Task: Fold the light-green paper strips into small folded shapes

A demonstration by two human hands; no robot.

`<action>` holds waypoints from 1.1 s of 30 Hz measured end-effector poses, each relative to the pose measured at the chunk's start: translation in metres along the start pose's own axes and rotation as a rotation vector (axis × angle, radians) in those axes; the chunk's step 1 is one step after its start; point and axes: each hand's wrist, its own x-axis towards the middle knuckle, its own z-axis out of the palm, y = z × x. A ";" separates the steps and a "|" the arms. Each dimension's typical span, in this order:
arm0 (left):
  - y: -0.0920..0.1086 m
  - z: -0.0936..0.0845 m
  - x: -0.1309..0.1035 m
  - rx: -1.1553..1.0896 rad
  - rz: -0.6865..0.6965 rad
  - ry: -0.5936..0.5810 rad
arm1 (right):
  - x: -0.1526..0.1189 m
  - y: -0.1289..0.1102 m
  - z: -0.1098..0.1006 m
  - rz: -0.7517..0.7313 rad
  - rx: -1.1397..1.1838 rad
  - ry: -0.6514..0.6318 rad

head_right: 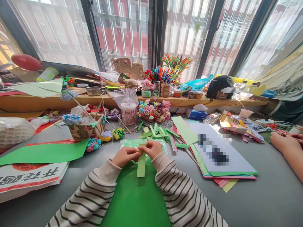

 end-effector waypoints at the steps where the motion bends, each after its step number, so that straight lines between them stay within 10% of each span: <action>1: -0.001 0.000 0.001 0.001 0.000 -0.001 | 0.000 0.000 0.001 0.011 0.006 0.000; 33: 0.005 0.001 -0.002 0.050 0.017 0.024 | 0.000 -0.002 -0.004 0.095 0.164 0.005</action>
